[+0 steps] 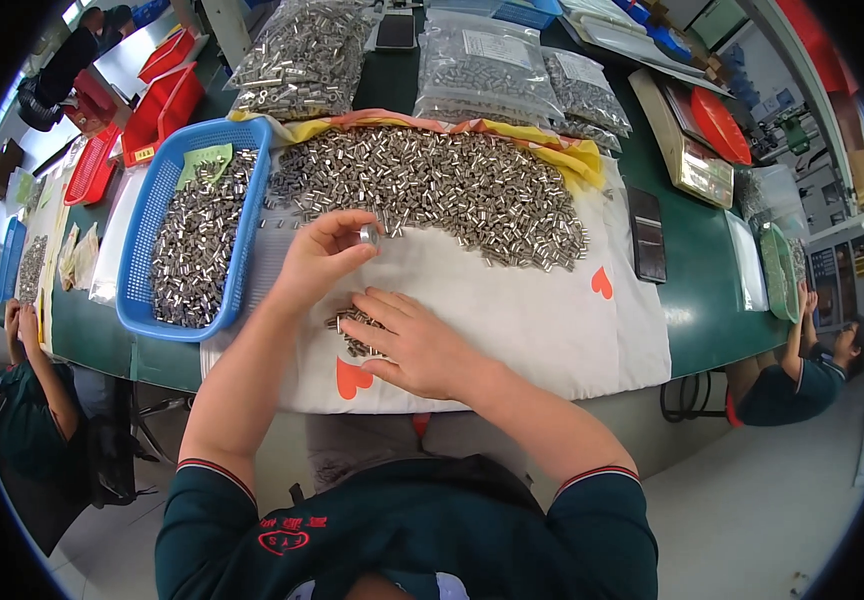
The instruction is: Sorting and inspecting small metal components at a manufacturing workbench.
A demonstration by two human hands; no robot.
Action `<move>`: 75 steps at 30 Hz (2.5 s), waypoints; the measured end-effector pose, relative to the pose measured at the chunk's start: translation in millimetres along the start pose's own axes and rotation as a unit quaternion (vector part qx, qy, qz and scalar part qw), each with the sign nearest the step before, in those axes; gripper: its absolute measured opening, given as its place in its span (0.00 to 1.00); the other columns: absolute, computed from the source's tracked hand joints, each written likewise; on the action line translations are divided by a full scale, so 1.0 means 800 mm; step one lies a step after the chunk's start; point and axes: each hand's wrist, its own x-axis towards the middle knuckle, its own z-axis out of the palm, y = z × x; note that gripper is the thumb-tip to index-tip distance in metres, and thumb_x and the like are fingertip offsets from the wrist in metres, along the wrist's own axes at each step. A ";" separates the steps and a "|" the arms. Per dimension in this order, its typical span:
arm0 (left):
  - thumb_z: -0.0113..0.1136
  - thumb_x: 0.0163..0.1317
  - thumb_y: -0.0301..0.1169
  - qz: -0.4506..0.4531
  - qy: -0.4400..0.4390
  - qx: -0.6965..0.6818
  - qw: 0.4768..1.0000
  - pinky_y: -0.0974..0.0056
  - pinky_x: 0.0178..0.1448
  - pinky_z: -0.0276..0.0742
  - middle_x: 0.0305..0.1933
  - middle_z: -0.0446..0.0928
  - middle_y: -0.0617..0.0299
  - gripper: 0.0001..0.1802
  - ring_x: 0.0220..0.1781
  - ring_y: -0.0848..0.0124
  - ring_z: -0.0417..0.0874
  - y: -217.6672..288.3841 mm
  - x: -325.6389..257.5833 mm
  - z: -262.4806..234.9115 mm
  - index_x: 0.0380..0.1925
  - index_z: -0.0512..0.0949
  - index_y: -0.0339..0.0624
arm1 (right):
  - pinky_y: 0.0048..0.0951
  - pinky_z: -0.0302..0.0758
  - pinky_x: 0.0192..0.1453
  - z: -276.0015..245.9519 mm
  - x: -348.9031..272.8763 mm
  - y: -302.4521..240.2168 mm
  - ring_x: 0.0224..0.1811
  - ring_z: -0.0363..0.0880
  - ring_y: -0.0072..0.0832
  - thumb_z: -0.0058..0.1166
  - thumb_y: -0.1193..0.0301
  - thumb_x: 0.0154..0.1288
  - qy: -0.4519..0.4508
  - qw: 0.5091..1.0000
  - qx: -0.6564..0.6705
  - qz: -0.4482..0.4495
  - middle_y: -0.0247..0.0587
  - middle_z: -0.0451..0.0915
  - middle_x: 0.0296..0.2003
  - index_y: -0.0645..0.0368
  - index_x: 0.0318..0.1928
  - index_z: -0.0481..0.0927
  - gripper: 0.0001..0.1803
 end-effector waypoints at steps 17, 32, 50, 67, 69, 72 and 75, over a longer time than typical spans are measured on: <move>0.49 0.59 0.21 -0.032 0.049 -0.006 0.998 0.66 0.48 0.74 0.47 0.74 0.56 0.17 0.43 0.67 0.77 0.041 -0.039 -0.003 0.50 0.69 0.40 | 0.34 0.69 0.53 -0.025 -0.141 0.015 0.51 0.70 0.40 0.53 0.72 0.54 0.261 0.934 0.037 0.242 0.44 0.73 0.47 0.59 0.46 0.75 0.17; 0.41 0.66 0.41 0.025 0.121 -0.415 0.901 0.65 0.46 0.74 0.45 0.72 0.56 0.18 0.41 0.72 0.77 0.001 -0.081 0.068 0.51 0.65 0.44 | 0.37 0.68 0.49 -0.024 -0.121 0.010 0.44 0.71 0.39 0.54 0.74 0.50 0.316 0.934 0.050 0.161 0.42 0.75 0.39 0.59 0.42 0.75 0.15; 0.46 0.64 0.32 -0.035 0.126 -0.381 0.915 0.67 0.46 0.74 0.42 0.73 0.61 0.16 0.42 0.72 0.76 -0.006 -0.081 0.105 0.52 0.65 0.41 | 0.34 0.71 0.43 -0.023 0.001 -0.023 0.39 0.73 0.38 0.52 0.75 0.49 0.280 0.954 0.021 0.108 0.42 0.76 0.36 0.61 0.36 0.75 0.11; 0.51 0.62 0.29 -0.042 0.160 -0.349 0.922 0.70 0.43 0.76 0.41 0.75 0.58 0.15 0.40 0.72 0.78 0.006 -0.108 0.067 0.48 0.68 0.39 | 0.34 0.71 0.38 -0.016 0.033 -0.044 0.35 0.73 0.35 0.53 0.72 0.49 0.215 0.972 0.021 0.090 0.40 0.75 0.32 0.60 0.33 0.72 0.09; 0.51 0.62 0.30 -0.041 0.153 -0.354 0.922 0.70 0.43 0.76 0.41 0.75 0.59 0.14 0.40 0.72 0.78 0.005 -0.109 0.058 0.47 0.69 0.40 | 0.32 0.72 0.43 -0.027 0.038 -0.050 0.37 0.75 0.35 0.54 0.72 0.49 0.142 0.975 0.101 0.138 0.40 0.76 0.36 0.60 0.39 0.75 0.13; 0.50 0.62 0.33 -0.069 0.090 -0.373 0.921 0.71 0.43 0.76 0.41 0.75 0.60 0.12 0.39 0.74 0.78 0.001 -0.113 0.051 0.43 0.71 0.40 | 0.31 0.72 0.43 -0.040 0.040 -0.047 0.37 0.75 0.36 0.54 0.71 0.50 0.062 0.990 0.069 0.110 0.40 0.76 0.37 0.59 0.42 0.75 0.16; 0.50 0.63 0.34 -0.073 0.075 -0.360 0.927 0.71 0.44 0.76 0.40 0.75 0.62 0.12 0.39 0.75 0.77 -0.015 -0.112 0.044 0.43 0.72 0.41 | 0.30 0.72 0.44 -0.034 0.044 -0.046 0.37 0.75 0.36 0.53 0.70 0.51 0.056 0.993 -0.030 0.102 0.42 0.76 0.37 0.58 0.42 0.76 0.15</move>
